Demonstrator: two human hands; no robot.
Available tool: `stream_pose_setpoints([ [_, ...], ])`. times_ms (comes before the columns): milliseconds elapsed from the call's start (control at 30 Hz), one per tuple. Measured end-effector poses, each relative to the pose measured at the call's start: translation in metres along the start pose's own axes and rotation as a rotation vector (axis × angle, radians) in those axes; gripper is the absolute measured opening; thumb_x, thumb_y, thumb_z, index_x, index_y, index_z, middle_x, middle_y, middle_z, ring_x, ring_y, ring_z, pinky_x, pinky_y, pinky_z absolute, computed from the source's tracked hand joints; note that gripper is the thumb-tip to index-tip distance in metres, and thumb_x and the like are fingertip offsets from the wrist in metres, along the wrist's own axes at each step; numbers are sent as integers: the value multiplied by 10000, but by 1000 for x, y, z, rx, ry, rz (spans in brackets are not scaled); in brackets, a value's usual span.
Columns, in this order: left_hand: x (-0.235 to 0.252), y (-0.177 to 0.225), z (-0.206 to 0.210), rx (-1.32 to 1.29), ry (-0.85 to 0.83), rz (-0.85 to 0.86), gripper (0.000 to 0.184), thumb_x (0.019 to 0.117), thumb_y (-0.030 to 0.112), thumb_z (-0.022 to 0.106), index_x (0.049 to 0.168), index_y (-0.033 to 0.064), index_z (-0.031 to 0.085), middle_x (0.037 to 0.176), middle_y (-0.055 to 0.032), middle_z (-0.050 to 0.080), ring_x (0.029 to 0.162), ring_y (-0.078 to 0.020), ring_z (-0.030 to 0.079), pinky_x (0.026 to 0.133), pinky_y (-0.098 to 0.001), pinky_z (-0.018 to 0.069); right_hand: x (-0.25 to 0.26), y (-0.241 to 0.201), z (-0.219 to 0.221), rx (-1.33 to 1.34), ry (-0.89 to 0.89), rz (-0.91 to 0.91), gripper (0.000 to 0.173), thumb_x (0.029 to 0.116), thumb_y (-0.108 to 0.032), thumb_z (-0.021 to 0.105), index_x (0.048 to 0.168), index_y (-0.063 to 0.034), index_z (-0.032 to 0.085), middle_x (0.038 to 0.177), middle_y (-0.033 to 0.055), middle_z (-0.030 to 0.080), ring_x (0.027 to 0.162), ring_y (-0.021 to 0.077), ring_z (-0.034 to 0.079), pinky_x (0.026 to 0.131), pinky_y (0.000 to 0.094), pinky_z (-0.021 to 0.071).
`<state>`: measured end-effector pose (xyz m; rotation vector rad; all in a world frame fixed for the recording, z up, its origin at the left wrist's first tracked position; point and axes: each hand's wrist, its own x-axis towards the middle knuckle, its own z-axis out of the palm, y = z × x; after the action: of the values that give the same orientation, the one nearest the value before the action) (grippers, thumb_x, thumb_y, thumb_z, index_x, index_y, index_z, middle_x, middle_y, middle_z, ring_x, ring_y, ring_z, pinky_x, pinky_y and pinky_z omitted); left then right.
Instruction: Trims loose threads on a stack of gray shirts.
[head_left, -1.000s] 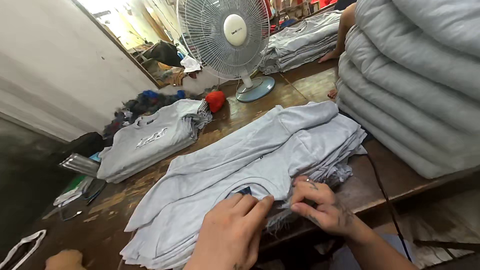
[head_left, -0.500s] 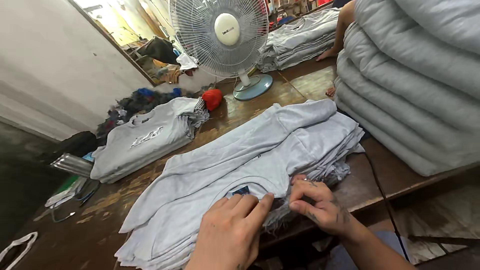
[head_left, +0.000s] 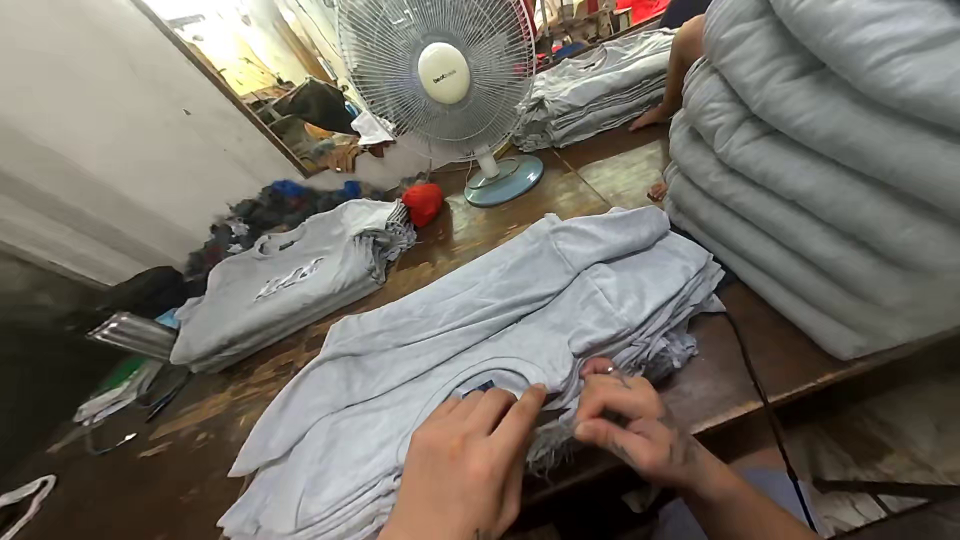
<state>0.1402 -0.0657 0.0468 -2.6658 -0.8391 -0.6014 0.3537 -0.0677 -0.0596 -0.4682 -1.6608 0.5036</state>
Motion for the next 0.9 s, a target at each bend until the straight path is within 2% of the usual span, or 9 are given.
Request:
stream_pose_setpoints([
  [167, -6, -15, 6, -314, 128, -322, 439, 1003, 448, 563, 1201, 74, 681, 736, -10, 620, 548, -90, 528, 481, -277, 453, 22, -30, -20, -155, -87, -198, 540, 1093, -444, 426, 696, -87, 510, 598, 47, 506, 600, 138, 548, 632, 260, 476],
  [267, -5, -6, 18, -446, 23, -472, 306, 986, 324, 600, 1042, 61, 746, 737, -9, 687, 599, -98, 628, 557, -328, 541, 69, -17, -34, -365, -203, -107, 310, 1070, -208, 464, 995, -36, 711, 829, 129, 673, 747, 216, 659, 678, 339, 546],
  [333, -4, 7, 32, -518, 39, -403, 172, 902, 182, 649, 963, 47, 735, 798, -42, 677, 669, -108, 634, 602, -299, 545, 93, 0, -31, -349, -560, 57, 364, 984, -28, 496, 1279, -73, 704, 1135, 224, 688, 965, 352, 693, 805, 486, 567],
  [433, -9, 8, 42, -632, 117, -368, 142, 930, 174, 648, 928, 42, 698, 861, -54, 636, 727, -64, 589, 648, -198, 506, 111, 5, -27, -296, -991, 216, 283, 968, 9, 561, 1216, 3, 698, 1247, 296, 612, 1100, 461, 620, 902, 583, 500],
  [500, -15, 6, 47, -727, 104, -415, 179, 985, 179, 588, 938, 29, 675, 770, -26, 622, 640, -41, 570, 588, -194, 492, 112, -3, -36, -347, -963, 114, 176, 967, -88, 634, 1098, 15, 692, 1113, 245, 638, 954, 389, 662, 785, 508, 548],
  [600, -17, 5, 45, -859, 89, -524, 227, 1052, 196, 486, 968, 40, 627, 667, 34, 609, 545, -9, 584, 516, -189, 512, 98, 3, -38, -586, -466, -307, 176, 950, -136, 576, 819, -35, 636, 760, 140, 655, 610, 266, 658, 473, 379, 501],
  [667, -14, 3, 43, -952, 95, -577, 238, 1075, 220, 453, 974, 67, 604, 651, 73, 618, 520, 19, 573, 482, -162, 482, 86, 9, -35, -619, -260, -364, 229, 985, -112, 526, 781, -32, 594, 693, 126, 639, 572, 235, 632, 459, 344, 469],
  [833, -13, 4, 48, -919, 155, -526, 258, 1075, 219, 455, 962, 42, 605, 650, 51, 604, 534, 18, 567, 494, -154, 478, 76, 0, -23, -473, -576, -6, 344, 958, -99, 531, 1262, -46, 683, 1060, 190, 704, 707, 280, 694, 558, 422, 557],
  [900, -15, 6, 49, -908, 154, -517, 271, 1075, 217, 453, 976, 24, 617, 659, 38, 613, 540, 12, 573, 502, -160, 487, 88, 2, -18, -410, -834, 104, 367, 914, -24, 551, 1243, -60, 708, 1177, 257, 662, 815, 392, 700, 614, 531, 550],
])
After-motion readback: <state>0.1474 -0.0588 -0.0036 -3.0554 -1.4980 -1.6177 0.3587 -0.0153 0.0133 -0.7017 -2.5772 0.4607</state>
